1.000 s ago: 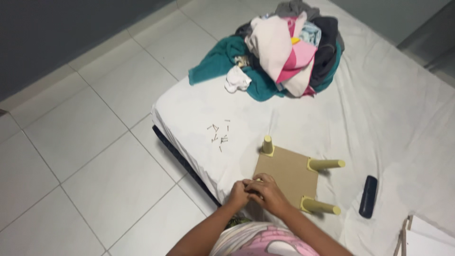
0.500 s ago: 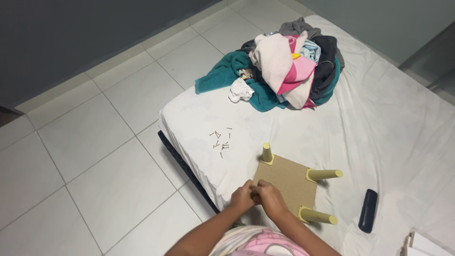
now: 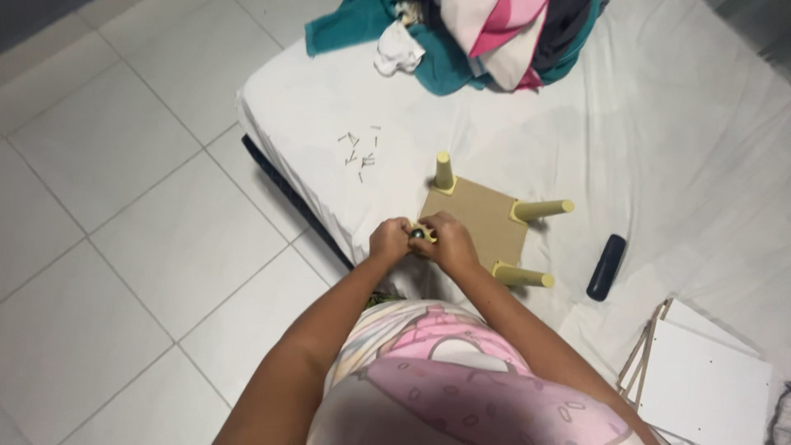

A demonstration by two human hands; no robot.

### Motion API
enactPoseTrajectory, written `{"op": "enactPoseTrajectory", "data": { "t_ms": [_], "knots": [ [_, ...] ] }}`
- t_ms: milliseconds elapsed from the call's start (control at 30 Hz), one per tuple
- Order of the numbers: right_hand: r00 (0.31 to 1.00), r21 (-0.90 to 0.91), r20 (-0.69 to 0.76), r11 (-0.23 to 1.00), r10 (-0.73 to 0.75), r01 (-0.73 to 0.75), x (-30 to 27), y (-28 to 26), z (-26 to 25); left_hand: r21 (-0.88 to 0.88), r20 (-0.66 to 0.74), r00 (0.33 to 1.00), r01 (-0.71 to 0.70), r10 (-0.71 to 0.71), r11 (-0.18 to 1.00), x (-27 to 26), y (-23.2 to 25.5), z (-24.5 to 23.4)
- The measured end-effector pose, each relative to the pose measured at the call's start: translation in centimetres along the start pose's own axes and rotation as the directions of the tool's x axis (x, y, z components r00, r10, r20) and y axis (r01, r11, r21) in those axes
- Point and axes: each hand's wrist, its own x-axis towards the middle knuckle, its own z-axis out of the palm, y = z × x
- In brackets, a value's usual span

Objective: The person uses a green-handled screwdriver to attach four yellow plastic legs to a small square wooden board. They insert screws into pre-drilled holes and tighten each leg one at a time. The work is performed on a white bedsheet with scattered screws and other parts nearby.

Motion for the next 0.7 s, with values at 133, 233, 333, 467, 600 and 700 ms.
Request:
{"op": "enactPoseTrajectory", "data": {
  "t_ms": [133,233,333,467,600,700],
  "knots": [
    [0.99,-0.154,0.114,0.986,0.079,-0.061,0.3,-0.6,-0.2,0.112,0.001,1.0,-0.015,0.015,0.994,-0.5,2.1,-0.4],
    [0.984,-0.143,0.17,0.987,-0.048,0.073,0.9,-0.7,-0.6,0.058,-0.009,0.999,-0.044,0.044,0.997,-1.5,2.9,-1.1],
    [0.949,-0.088,0.282,0.982,-0.138,0.169,1.1,-0.6,-1.3,-0.129,0.037,0.992,-0.117,0.123,0.985,-3.0,2.5,-2.2],
    [0.892,-0.043,0.328,0.938,-0.311,0.343,1.5,-0.3,-2.0,-0.373,0.205,0.974,-0.018,0.101,0.928,-3.7,1.6,-2.8],
    [0.887,-0.103,0.374,0.938,-0.271,0.33,1.5,-0.2,-2.4,-0.269,0.183,0.983,0.019,0.032,0.963,-2.9,1.3,-2.1],
    [0.928,-0.097,0.328,0.971,-0.174,0.216,1.1,-0.6,-2.8,-0.134,0.112,0.993,-0.027,0.042,0.991,-2.3,1.4,-1.5]
  ]
}}
